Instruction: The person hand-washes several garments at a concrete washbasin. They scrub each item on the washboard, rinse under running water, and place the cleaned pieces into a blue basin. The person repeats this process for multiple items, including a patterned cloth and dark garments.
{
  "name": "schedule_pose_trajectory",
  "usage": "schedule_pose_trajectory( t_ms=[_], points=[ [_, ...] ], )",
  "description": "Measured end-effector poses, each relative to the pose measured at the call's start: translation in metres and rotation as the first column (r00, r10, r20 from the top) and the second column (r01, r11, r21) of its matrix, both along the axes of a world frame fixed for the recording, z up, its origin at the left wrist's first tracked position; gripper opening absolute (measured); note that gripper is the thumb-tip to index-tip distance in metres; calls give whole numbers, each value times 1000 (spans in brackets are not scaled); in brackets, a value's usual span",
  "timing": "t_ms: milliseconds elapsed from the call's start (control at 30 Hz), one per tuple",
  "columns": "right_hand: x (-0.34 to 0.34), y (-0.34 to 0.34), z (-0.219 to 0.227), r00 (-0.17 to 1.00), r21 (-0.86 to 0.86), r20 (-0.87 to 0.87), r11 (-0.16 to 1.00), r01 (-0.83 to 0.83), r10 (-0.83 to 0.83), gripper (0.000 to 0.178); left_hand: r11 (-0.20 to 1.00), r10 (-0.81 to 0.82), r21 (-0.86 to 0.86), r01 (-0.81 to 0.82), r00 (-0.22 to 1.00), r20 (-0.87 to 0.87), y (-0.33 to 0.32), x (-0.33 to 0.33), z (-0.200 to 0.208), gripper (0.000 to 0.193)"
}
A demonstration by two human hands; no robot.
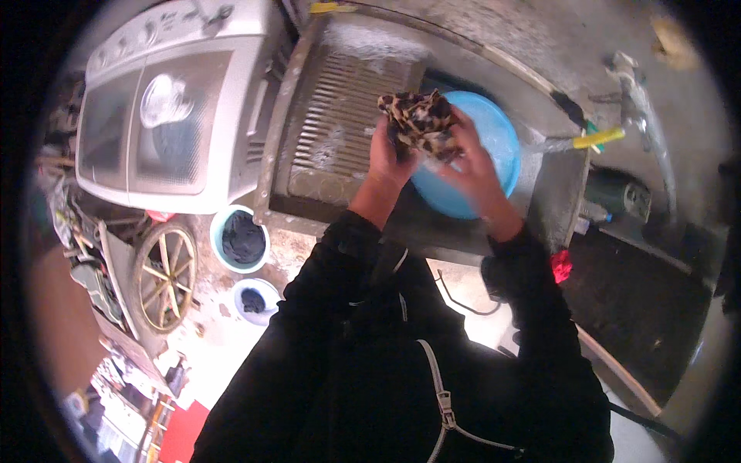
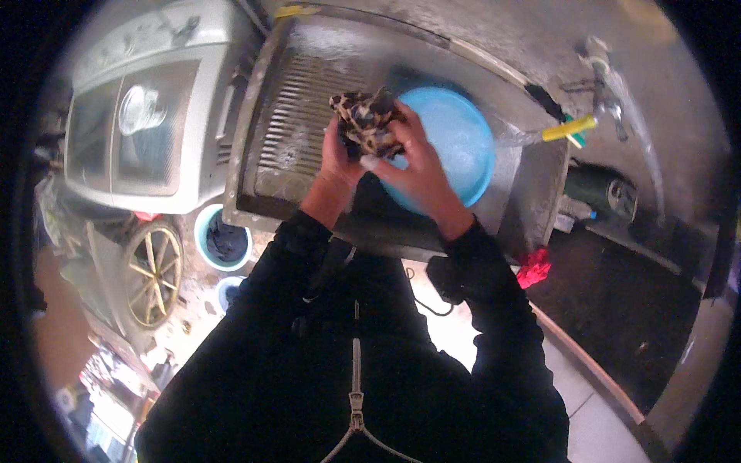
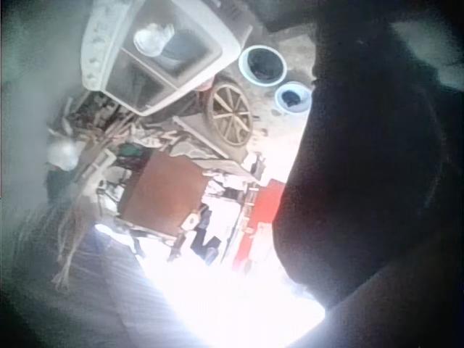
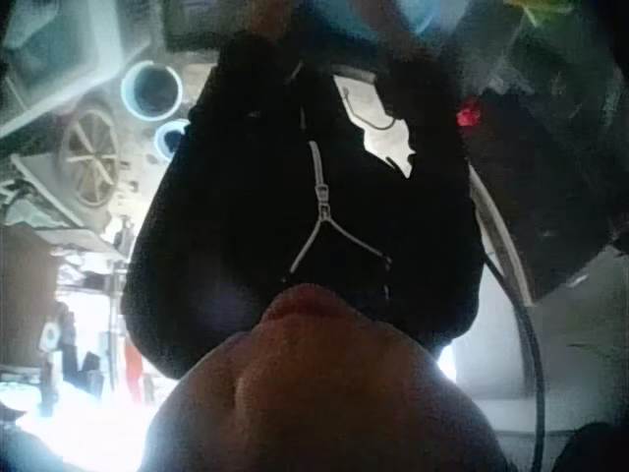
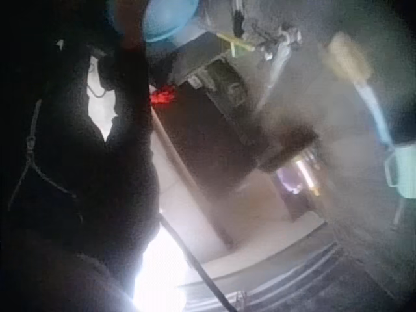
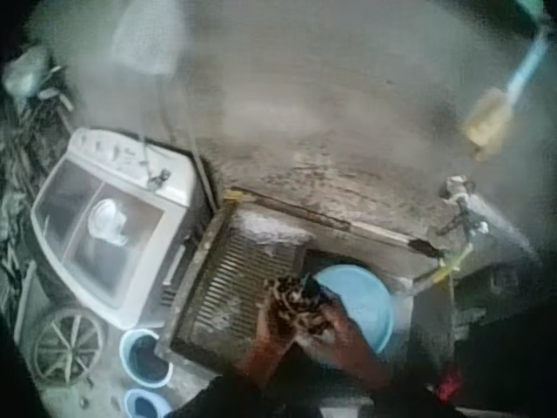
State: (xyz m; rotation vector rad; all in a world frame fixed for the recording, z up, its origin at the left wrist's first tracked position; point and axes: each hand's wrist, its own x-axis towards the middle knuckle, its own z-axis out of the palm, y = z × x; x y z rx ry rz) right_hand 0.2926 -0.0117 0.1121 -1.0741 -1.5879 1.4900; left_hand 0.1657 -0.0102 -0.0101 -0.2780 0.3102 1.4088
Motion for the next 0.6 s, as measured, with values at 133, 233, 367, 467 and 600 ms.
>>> schedule_pose_trajectory(
  t_ms=[133,233,367,467,600],
  points=[
    [-64,-7,-32,970,171,216,974,-146,108,42,982,187,23,-189,937,-294,-12,-36,6,40],
    [-101,-10,-46,940,356,342,925,-133,3,42,970,242,83,-230,951,-191,-17,-51,1,32],
    [-128,-12,-59,905,425,425,884,-195,-4,38,948,310,278,-154,641,-702,-31,-63,-13,27],
    [-134,-7,-68,885,424,465,873,-241,19,37,987,154,159,27,140,-978,-49,-71,-15,27],
    [-119,5,-77,919,174,392,979,-108,32,39,970,-24,-32,242,-33,-999,-66,-72,-8,42]
  ],
)
